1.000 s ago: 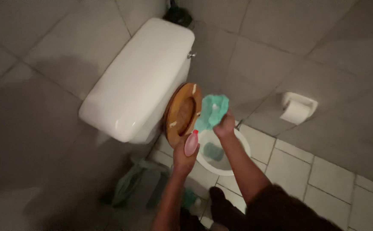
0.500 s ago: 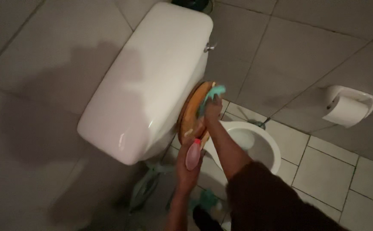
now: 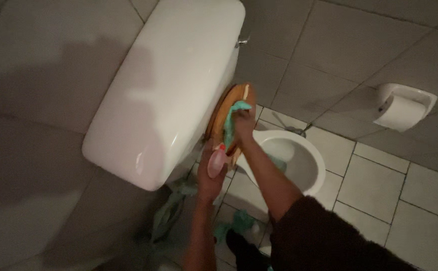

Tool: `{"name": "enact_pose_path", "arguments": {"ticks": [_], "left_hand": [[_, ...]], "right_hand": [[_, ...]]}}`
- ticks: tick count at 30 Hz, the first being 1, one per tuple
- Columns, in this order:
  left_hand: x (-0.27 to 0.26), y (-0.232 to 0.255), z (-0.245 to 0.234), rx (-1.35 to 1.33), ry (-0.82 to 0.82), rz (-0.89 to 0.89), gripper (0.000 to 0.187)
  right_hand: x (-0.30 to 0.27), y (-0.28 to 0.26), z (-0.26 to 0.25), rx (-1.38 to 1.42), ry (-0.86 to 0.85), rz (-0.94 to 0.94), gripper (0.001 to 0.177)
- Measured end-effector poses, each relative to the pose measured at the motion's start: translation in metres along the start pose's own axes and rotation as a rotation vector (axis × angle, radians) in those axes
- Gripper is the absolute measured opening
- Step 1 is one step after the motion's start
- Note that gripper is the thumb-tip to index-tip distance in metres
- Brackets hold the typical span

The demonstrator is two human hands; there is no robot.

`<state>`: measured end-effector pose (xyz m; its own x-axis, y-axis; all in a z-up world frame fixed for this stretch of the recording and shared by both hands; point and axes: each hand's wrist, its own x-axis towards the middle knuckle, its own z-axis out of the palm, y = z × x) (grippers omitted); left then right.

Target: The person cleans a toilet by using a brush inside the bowl and then wiping the exterior surfaces of the tank and lid with a cloth and a spray bottle.

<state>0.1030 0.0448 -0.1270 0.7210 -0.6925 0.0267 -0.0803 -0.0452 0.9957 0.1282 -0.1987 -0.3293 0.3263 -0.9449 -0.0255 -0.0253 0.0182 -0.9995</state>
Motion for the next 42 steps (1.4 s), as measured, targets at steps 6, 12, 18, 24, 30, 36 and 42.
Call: {"name": "enact_pose_path", "arguments": {"ticks": [6, 12, 18, 24, 30, 36, 42], "left_hand": [[-0.008, 0.025, -0.019, 0.031, -0.052, 0.101, 0.061], [-0.016, 0.042, -0.033, -0.021, -0.093, -0.002, 0.063], [-0.021, 0.042, -0.028, 0.076, -0.072, 0.085, 0.065], [-0.026, 0.037, -0.033, 0.096, -0.067, 0.037, 0.062], [-0.039, 0.049, -0.048, 0.119, -0.059, 0.061, 0.056], [-0.033, 0.033, -0.047, 0.185, -0.073, 0.171, 0.058], [-0.028, 0.041, -0.039, 0.127, -0.111, 0.107, 0.059]], "right_hand": [[-0.141, -0.044, -0.005, -0.261, -0.080, -0.317, 0.019], [-0.076, -0.091, 0.029, -0.074, 0.111, -0.345, 0.026], [-0.066, -0.047, 0.057, -0.259, 0.267, -0.624, 0.041], [-0.175, 0.024, 0.046, -0.381, -0.119, -0.413, 0.030], [-0.122, 0.006, 0.057, -0.593, -0.229, -0.097, 0.032], [-0.185, 0.020, 0.053, -0.286, -0.176, -0.141, 0.027], [-0.156, 0.020, 0.046, -0.322, -0.185, -0.023, 0.026]]}}
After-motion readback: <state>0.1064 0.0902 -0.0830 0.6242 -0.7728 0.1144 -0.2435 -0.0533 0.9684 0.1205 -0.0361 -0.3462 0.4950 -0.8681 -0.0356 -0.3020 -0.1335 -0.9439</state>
